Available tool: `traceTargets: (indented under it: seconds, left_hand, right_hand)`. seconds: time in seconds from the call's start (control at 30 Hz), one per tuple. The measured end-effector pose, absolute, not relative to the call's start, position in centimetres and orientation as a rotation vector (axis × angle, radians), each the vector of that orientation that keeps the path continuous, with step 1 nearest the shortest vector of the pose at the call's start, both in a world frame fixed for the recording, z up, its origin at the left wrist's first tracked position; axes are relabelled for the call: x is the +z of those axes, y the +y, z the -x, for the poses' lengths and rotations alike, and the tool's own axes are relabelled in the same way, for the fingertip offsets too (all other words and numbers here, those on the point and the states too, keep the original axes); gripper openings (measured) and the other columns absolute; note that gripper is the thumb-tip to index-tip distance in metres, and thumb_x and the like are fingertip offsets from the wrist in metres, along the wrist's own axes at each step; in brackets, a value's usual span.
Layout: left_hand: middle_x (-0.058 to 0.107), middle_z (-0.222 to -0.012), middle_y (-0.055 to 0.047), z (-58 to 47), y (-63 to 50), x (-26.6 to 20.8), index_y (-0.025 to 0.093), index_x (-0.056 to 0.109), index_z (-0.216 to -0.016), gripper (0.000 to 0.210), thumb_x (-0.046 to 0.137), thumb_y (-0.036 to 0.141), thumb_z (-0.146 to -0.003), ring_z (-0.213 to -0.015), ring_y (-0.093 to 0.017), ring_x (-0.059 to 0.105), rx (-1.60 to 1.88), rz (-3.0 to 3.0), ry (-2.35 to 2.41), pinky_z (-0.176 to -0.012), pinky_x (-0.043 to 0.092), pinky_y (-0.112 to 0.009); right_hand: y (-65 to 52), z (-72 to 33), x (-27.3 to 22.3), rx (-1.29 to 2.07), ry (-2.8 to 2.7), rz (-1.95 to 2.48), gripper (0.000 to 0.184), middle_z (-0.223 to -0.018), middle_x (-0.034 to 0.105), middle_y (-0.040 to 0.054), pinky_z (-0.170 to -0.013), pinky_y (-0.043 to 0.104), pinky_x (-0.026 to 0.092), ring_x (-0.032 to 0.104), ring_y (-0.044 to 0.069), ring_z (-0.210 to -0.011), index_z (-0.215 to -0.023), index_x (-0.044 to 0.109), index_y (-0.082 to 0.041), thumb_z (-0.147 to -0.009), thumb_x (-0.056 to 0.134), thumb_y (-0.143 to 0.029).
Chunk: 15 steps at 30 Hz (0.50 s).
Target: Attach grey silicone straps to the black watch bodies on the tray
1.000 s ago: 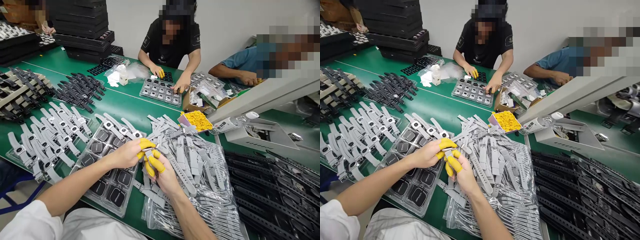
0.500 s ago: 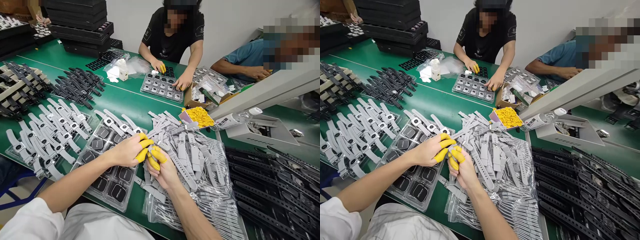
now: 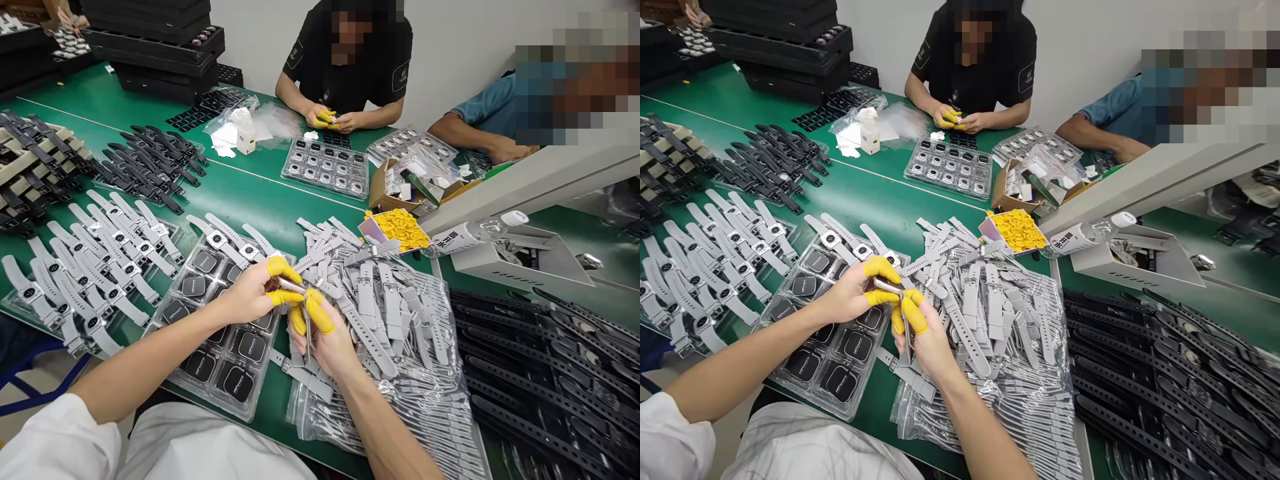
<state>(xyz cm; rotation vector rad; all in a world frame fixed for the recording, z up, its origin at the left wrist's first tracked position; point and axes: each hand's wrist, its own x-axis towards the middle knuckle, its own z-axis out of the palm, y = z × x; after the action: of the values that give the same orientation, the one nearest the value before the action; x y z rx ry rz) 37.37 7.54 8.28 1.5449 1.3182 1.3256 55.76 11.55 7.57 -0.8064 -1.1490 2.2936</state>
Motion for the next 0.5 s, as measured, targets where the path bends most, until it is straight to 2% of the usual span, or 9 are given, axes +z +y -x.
traceTargets:
  seconds: [0.07, 0.2, 0.3, 0.37, 0.43, 0.5]
  left_hand:
    - [0.07, -0.095, -0.007, -37.6, 7.8, 8.2, 0.017, 0.065, -0.095, 0.03, 0.075, 0.045, -0.09, -0.088, -0.019, 0.068, 1.471, -1.356, 1.248, -0.078, 0.058, -0.032]
    - [0.075, -0.095, -0.005, -35.6, 8.7, 8.6, 0.02, 0.055, -0.102, 0.04, 0.074, 0.053, -0.089, -0.068, -0.014, 0.071, 1.756, -0.87, 1.278, -0.063, 0.06, -0.028]
    - [0.076, -0.107, -0.006, -33.9, 9.2, 8.7, 0.022, 0.051, -0.112, 0.039, 0.07, 0.05, -0.093, -0.061, -0.012, 0.07, 1.886, -0.714, 1.386, -0.055, 0.058, -0.025]
    - [0.076, -0.112, -0.008, -34.0, 9.0, 8.4, 0.02, 0.053, -0.121, 0.037, 0.065, 0.044, -0.096, -0.06, -0.013, 0.071, 1.711, -0.824, 1.4, -0.052, 0.058, -0.025]
    - [0.076, -0.114, -0.01, -35.2, 8.6, 8.0, 0.018, 0.057, -0.128, 0.033, 0.059, 0.033, -0.099, -0.069, -0.015, 0.074, 1.444, -1.109, 1.386, -0.061, 0.062, -0.029]
    - [0.074, -0.123, -0.012, -36.6, 8.0, 7.5, 0.018, 0.062, -0.131, 0.035, 0.053, 0.019, -0.097, -0.096, -0.02, 0.075, 1.241, -1.486, 1.383, -0.086, 0.065, -0.039]
  right_hand:
    - [11.6, -55.8, 7.4, 2.344, -1.207, 0.817, 0.043, -0.058, 0.049, -0.0084, -0.036, 0.019, 0.034, 0.035, 0.007, -0.04, -0.095, 0.058, -0.022, -0.091, 0.065, -0.064]
    - [11.9, -56.1, 7.4, 2.457, -1.468, 0.862, 0.045, -0.059, 0.046, -0.0089, -0.034, 0.017, 0.027, 0.027, 0.004, -0.038, -0.092, 0.061, -0.019, -0.095, 0.06, -0.064]
    - [12.0, -56.1, 7.4, 2.364, -1.501, 0.873, 0.038, -0.062, 0.051, -0.0083, -0.036, 0.018, 0.032, 0.033, 0.004, -0.037, -0.091, 0.058, -0.021, -0.095, 0.063, -0.058]
    - [11.9, -55.9, 7.4, 2.234, -1.426, 0.833, 0.033, -0.066, 0.056, -0.0074, -0.039, 0.019, 0.038, 0.041, 0.006, -0.039, -0.092, 0.054, -0.023, -0.095, 0.065, -0.054]
    - [11.7, -55.8, 7.3, 2.181, -1.363, 0.794, 0.03, -0.068, 0.058, -0.007, -0.04, 0.019, 0.038, 0.043, 0.006, -0.041, -0.096, 0.053, -0.024, -0.096, 0.064, -0.052]
    - [11.5, -55.7, 7.3, 2.223, -1.319, 0.81, 0.032, -0.064, 0.055, -0.0079, -0.039, 0.018, 0.031, 0.037, 0.005, -0.04, -0.096, 0.054, -0.024, -0.094, 0.066, -0.053]
